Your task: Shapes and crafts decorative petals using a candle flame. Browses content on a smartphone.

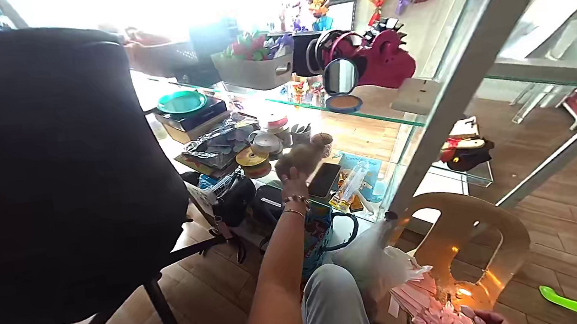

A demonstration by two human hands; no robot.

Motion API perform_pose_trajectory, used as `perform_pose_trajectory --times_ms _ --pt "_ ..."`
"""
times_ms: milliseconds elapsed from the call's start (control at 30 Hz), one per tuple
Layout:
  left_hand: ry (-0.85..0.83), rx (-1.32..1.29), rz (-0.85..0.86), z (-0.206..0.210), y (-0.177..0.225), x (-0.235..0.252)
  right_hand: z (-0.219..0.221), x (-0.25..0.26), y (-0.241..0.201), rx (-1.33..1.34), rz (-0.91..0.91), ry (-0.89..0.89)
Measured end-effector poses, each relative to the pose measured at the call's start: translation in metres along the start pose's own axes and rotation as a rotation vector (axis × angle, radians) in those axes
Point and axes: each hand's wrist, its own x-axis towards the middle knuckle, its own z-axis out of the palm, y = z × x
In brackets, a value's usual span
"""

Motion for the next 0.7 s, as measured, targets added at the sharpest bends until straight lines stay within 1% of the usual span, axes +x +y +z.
perform_pose_trajectory --times_ms 33,67,100,167,200,233,300,367,433,467,500,533,600,633,667,700 --pt "-0.067 -0.071 -0.075 -0.008 0.0 -0.004 -0.001 -0.002 -0.003 0.008 -0.009 0.02" --pt "-0.087 -0.14 -0.133 -0.011 -0.004 -0.005 -0.003 -0.004 -0.006 0.022 -0.011 0.039" --pt "-0.049 -0.194 -0.179 -0.011 -0.008 -0.007 -0.004 -0.005 -0.008 0.037 -0.004 0.053" --pt "0.116 -0.287 -0.23 -0.018 -0.012 -0.013 -0.007 -0.005 -0.01 0.054 0.005 0.08" --pt "0.234 -0.362 -0.224 -0.025 -0.011 -0.022 -0.007 -0.004 -0.009 0.052 -0.002 0.097" --pt "0.372 -0.468 -0.194 -0.03 -0.008 -0.034 -0.007 -0.003 -0.007 0.046 -0.02 0.121" --pt "0.641 -0.718 -0.055 -0.04 0.001 -0.067 -0.005 0.0 -0.001 0.014 -0.072 0.164" --pt "0.887 -0.889 0.085 -0.046 0.025 -0.116 -0.006 0.002 -0.003 -0.009 -0.078 0.161" --pt "1.064 -0.983 0.279 -0.051 0.06 -0.158 -0.008 0.003 -0.012 -0.037 -0.027 0.139" --pt "1.106 -0.996 0.407 -0.05 0.079 -0.174 -0.009 0.004 -0.014 -0.062 0.013 0.125" --pt "1.088 -0.982 0.535 -0.046 0.098 -0.187 -0.011 0.007 -0.015 -0.081 0.088 0.092" --pt "1.011 -0.943 0.653 -0.04 0.117 -0.201 -0.013 0.009 -0.014 -0.097 0.181 0.058" --pt "0.78 -0.796 0.921 -0.01 0.144 -0.222 -0.016 0.014 -0.01 -0.13 0.368 -0.014" --pt "0.665 -0.75 1.108 0.014 0.153 -0.225 -0.016 0.016 -0.005 -0.147 0.438 -0.059" --pt "0.542 -0.667 1.291 0.039 0.157 -0.226 -0.016 0.018 0.001 -0.17 0.487 -0.102" --pt "0.41 -0.525 1.437 0.059 0.158 -0.225 -0.014 0.019 0.008 -0.197 0.511 -0.134"
